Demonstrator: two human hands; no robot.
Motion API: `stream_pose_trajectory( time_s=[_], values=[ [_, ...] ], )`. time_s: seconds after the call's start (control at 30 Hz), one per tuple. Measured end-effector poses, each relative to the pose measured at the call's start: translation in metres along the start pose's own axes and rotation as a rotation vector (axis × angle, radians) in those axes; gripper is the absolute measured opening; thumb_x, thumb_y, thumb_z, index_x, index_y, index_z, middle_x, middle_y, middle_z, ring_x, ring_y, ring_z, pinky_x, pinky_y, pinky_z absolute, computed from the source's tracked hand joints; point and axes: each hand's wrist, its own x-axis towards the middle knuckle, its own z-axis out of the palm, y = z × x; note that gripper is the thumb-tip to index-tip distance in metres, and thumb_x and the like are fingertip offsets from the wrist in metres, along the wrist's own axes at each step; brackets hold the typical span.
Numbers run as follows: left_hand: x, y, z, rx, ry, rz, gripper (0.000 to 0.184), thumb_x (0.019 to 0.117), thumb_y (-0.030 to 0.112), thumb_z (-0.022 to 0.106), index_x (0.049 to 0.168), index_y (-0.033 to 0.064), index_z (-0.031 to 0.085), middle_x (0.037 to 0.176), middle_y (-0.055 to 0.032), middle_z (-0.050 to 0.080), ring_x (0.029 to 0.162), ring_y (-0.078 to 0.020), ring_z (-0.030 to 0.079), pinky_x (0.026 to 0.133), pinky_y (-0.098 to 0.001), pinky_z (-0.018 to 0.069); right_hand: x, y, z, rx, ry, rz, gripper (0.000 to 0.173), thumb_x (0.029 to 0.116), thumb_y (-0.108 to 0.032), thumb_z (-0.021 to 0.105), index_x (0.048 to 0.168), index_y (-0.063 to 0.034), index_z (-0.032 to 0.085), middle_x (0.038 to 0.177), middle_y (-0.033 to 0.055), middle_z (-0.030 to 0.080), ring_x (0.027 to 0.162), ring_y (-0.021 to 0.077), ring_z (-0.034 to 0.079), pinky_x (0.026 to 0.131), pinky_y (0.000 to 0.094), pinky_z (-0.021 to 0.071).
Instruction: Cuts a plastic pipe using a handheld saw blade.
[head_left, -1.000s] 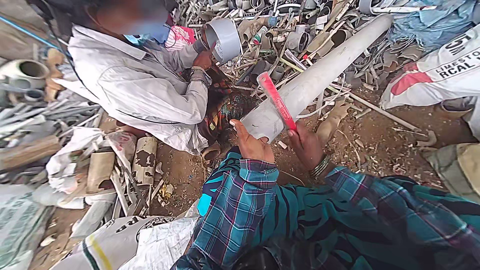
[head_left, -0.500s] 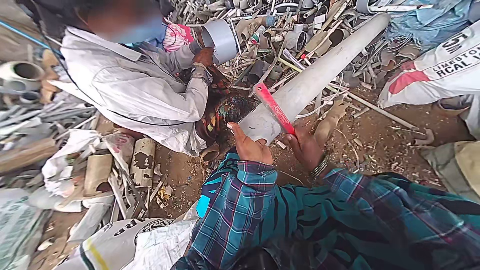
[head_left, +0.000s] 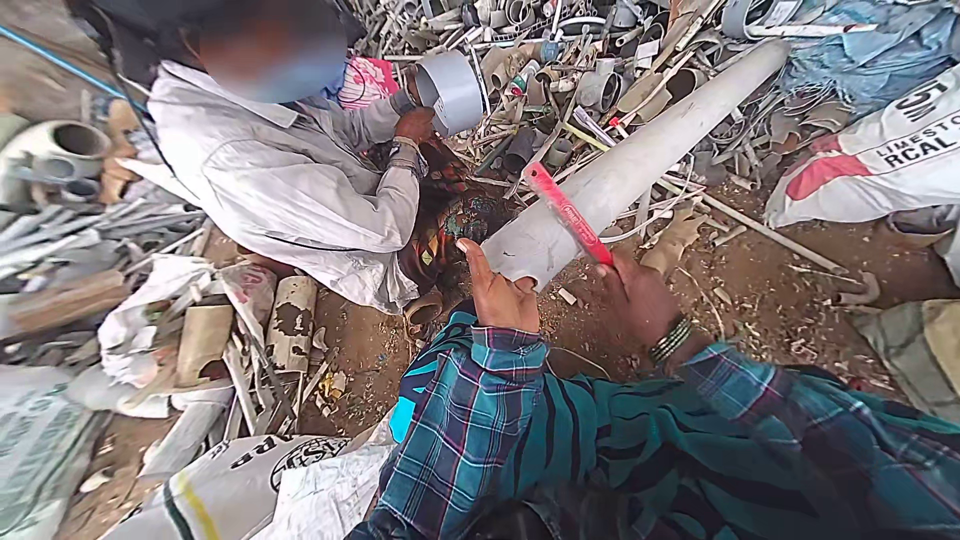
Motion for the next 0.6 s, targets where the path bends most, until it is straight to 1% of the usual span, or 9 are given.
stream_pose_trajectory(
  time_s=[0.07,0.13,0.2,0.23,0.33,0.4,0.47,0.53,0.6],
  values=[
    [0.001,0.001,-0.002,-0.003,0.012,-0.031,0.061,0.1060,0.061,0.015,0.127,0.0184,0.052,0.107,-0.0017,0.067,0.098,-0.0124,0.068,0.076,-0.0324,0.0573,0.022,0.007,-0.028,0.036,-0.196,0.312,0.034,0.1125,-0.022,0.040,0.119,0.0094,0.054,0.080,0.0236,0.061,0.072,0.0378,0.065,0.071,0.0541,0.0516],
    [0.002,-0.001,-0.005,-0.027,0.010,-0.045,0.061,0.1072,0.059,0.014,0.131,0.0161,0.049,0.113,-0.0048,0.064,0.104,-0.0147,0.065,0.083,-0.0348,0.0551,0.033,0.011,-0.044,0.023,-0.276,0.447,0.037,0.1135,-0.024,0.037,0.124,0.0087,0.052,0.084,0.0244,0.060,0.073,0.0369,0.064,0.073,0.0536,0.0517],
    [-0.002,-0.004,-0.004,-0.011,0.053,-0.024,0.052,0.1107,0.048,0.016,0.130,0.0120,0.048,0.111,-0.0069,0.062,0.102,-0.0149,0.064,0.082,-0.0339,0.0552,0.025,-0.002,-0.046,-0.015,-0.313,0.400,0.037,0.1133,-0.022,0.037,0.125,0.0093,0.052,0.086,0.0258,0.062,0.076,0.0390,0.065,0.074,0.0548,0.0512],
    [-0.004,-0.007,-0.004,-0.004,0.064,-0.022,0.049,0.1121,0.043,0.018,0.134,0.0094,0.046,0.115,-0.0088,0.060,0.104,-0.0158,0.063,0.085,-0.0344,0.0541,0.015,-0.014,-0.042,-0.038,-0.325,0.325,0.037,0.1125,-0.022,0.039,0.125,0.0098,0.054,0.086,0.0269,0.063,0.078,0.0416,0.066,0.074,0.0564,0.0509],
    [-0.014,-0.018,-0.011,0.051,0.061,-0.037,0.045,0.1134,0.034,0.019,0.140,0.0054,0.042,0.125,-0.0114,0.056,0.111,-0.0161,0.059,0.089,-0.0344,0.0516,-0.011,-0.042,-0.034,-0.168,-0.308,0.103,0.037,0.1089,-0.024,0.047,0.120,0.0091,0.059,0.082,0.0286,0.067,0.079,0.0508,0.070,0.066,0.0617,0.0534],
    [-0.020,-0.026,-0.017,0.083,0.041,-0.048,0.042,0.1134,0.031,0.022,0.138,0.0041,0.043,0.120,-0.0107,0.059,0.108,-0.0151,0.062,0.088,-0.0336,0.0537,0.000,-0.036,-0.044,-0.259,-0.338,0.179,0.039,0.1107,-0.026,0.045,0.123,0.0084,0.057,0.089,0.0316,0.067,0.088,0.0535,0.069,0.072,0.0635,0.0531],
    [-0.031,-0.036,-0.025,0.097,-0.001,-0.069,0.039,0.1133,0.027,0.023,0.138,0.0026,0.041,0.117,-0.0098,0.059,0.105,-0.0136,0.063,0.087,-0.0323,0.0544,0.024,-0.014,-0.060,-0.303,-0.374,0.376,0.041,0.1128,-0.027,0.039,0.129,0.0083,0.052,0.102,0.0361,0.066,0.103,0.0555,0.066,0.085,0.0662,0.0494],
    [-0.041,-0.045,-0.032,0.117,-0.034,-0.092,0.037,0.1130,0.024,0.023,0.138,0.0020,0.039,0.114,-0.0078,0.059,0.102,-0.0104,0.064,0.086,-0.0291,0.0552,0.035,0.001,-0.066,-0.312,-0.356,0.489,0.043,0.1129,-0.028,0.039,0.132,0.0095,0.050,0.109,0.0394,0.064,0.110,0.0576,0.063,0.089,0.0692,0.0464],
    [-0.044,-0.051,-0.039,0.119,-0.059,-0.104,0.038,0.1129,0.024,0.022,0.139,0.0013,0.038,0.115,-0.0074,0.060,0.103,-0.0101,0.064,0.088,-0.0291,0.0549,0.023,-0.015,-0.061,-0.305,-0.414,0.450,0.044,0.1129,-0.029,0.039,0.132,0.0087,0.051,0.108,0.0371,0.065,0.108,0.0558,0.064,0.088,0.0670,0.0483]
  ],
)
